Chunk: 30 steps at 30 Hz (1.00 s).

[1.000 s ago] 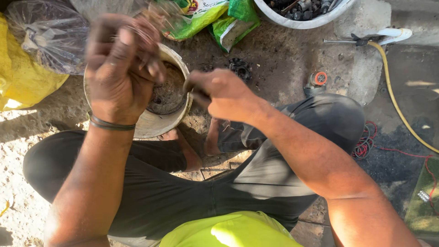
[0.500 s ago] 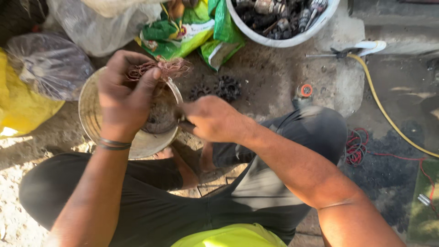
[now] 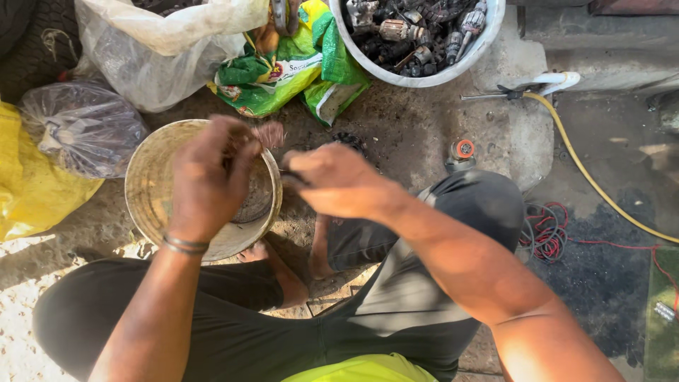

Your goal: The person manipulates an electric motor stator by hand, unwinding and removing old copper wire and handling mechanical components over a bucket.

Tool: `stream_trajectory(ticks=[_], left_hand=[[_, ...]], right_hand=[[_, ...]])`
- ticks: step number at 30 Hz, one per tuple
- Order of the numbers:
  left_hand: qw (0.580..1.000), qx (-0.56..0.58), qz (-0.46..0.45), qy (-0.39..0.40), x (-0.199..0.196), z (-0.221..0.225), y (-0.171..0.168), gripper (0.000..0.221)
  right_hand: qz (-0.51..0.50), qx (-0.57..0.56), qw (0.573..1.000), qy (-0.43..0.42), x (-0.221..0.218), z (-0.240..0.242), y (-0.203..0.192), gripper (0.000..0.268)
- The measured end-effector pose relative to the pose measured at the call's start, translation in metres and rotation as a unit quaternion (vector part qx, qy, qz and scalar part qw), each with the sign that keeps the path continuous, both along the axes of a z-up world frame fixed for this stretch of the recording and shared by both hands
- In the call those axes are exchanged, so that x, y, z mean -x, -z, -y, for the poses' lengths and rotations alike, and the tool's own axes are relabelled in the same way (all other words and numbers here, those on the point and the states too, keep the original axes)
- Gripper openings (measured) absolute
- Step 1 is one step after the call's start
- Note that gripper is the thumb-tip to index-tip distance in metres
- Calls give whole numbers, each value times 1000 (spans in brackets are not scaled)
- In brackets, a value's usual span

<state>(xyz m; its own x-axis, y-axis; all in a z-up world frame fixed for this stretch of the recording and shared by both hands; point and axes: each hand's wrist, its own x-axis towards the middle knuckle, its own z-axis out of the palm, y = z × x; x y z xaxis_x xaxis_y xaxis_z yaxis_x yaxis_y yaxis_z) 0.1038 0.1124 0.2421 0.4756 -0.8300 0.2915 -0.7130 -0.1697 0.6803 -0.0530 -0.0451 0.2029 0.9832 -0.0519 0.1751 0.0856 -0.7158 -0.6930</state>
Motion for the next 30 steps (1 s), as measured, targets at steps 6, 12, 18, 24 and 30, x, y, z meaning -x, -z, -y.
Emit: stream_trajectory(ticks=[6, 12, 18, 24, 30], left_hand=[[911, -103, -251, 312, -5, -6, -18, 15], [955, 109, -267, 68, 18, 0, 1, 15], [994, -19, 99, 27, 9, -7, 6, 14], [914, -357, 192, 19, -36, -25, 21, 28], [893, -410, 176, 53, -47, -19, 82, 22]], right_hand=[[96, 15, 995, 36, 1, 36, 11, 8], [126, -295, 940, 117, -8, -13, 29, 10], [-16, -526, 839, 139, -9, 17, 21, 20], [31, -193, 965, 174, -10, 45, 27, 17], [-6, -21, 981, 191, -16, 54, 74, 11]])
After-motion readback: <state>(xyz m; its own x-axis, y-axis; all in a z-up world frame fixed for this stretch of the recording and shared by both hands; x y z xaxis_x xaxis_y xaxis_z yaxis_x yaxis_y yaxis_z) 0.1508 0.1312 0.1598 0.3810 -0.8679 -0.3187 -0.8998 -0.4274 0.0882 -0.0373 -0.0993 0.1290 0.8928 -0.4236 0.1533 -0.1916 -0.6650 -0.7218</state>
